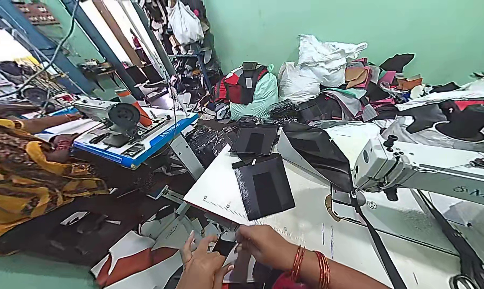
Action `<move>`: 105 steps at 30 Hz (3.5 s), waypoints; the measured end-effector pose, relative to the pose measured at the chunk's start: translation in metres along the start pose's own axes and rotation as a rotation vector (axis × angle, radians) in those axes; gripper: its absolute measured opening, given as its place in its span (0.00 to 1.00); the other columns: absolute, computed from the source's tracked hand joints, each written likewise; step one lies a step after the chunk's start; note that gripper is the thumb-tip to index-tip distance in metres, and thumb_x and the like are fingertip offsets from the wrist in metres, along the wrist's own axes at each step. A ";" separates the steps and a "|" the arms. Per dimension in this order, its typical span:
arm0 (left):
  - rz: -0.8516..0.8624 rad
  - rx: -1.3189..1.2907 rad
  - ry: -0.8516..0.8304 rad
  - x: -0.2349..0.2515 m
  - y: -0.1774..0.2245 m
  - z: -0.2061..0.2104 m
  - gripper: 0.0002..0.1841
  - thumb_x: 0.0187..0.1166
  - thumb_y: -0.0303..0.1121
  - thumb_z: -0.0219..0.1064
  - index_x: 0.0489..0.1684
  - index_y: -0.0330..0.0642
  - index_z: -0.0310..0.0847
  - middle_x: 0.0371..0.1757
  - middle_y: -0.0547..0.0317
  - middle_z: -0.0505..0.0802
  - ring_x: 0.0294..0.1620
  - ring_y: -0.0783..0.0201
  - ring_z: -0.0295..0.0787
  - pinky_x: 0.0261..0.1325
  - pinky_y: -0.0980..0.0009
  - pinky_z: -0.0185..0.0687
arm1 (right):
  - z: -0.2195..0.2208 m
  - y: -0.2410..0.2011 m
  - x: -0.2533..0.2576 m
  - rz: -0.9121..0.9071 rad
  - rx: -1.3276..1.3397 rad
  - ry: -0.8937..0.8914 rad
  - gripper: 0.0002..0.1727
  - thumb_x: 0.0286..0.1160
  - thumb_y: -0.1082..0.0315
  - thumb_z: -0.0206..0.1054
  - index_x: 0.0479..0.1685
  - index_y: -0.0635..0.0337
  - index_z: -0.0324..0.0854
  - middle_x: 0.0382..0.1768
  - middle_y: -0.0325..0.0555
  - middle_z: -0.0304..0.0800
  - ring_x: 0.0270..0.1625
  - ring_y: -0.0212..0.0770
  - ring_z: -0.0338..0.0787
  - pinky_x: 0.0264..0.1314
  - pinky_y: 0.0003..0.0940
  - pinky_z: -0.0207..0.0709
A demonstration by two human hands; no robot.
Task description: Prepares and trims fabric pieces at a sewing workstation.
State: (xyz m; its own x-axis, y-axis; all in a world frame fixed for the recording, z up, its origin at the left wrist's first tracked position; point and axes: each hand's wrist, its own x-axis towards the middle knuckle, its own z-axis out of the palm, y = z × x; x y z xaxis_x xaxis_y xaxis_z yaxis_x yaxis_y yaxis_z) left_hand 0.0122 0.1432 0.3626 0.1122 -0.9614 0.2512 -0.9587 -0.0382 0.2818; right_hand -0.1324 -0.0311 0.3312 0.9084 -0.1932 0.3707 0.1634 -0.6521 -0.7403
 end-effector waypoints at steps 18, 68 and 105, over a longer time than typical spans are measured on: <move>-0.130 -0.094 0.071 0.000 -0.059 0.007 0.14 0.80 0.31 0.62 0.42 0.33 0.95 0.47 0.44 0.98 0.51 0.47 0.97 0.59 0.51 0.90 | -0.072 0.073 -0.015 0.606 -0.441 -0.093 0.33 0.86 0.39 0.54 0.77 0.53 0.77 0.76 0.57 0.79 0.78 0.64 0.75 0.74 0.68 0.65; -0.702 -0.086 -0.127 0.010 -0.034 -0.127 0.17 0.91 0.34 0.58 0.55 0.27 0.86 0.51 0.36 0.93 0.57 0.46 0.90 0.68 0.46 0.78 | -0.055 -0.056 0.035 -0.205 0.401 0.228 0.09 0.78 0.68 0.67 0.48 0.64 0.86 0.43 0.29 0.93 0.46 0.14 0.89 0.54 0.13 0.84; -0.455 -0.731 -0.158 -0.002 0.011 -0.060 0.09 0.80 0.29 0.68 0.49 0.33 0.87 0.40 0.67 0.94 0.42 0.84 0.90 0.55 0.80 0.86 | 0.037 -0.053 0.000 0.450 0.819 0.309 0.12 0.67 0.76 0.75 0.47 0.63 0.82 0.36 0.38 0.84 0.38 0.25 0.84 0.42 0.18 0.79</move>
State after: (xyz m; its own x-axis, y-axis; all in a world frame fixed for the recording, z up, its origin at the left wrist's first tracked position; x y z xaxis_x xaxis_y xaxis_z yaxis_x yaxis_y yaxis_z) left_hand 0.0175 0.1611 0.4209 0.3538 -0.9239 -0.1458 -0.4162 -0.2951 0.8601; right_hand -0.1266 0.0304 0.3497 0.8297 -0.5583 0.0025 0.1487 0.2167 -0.9648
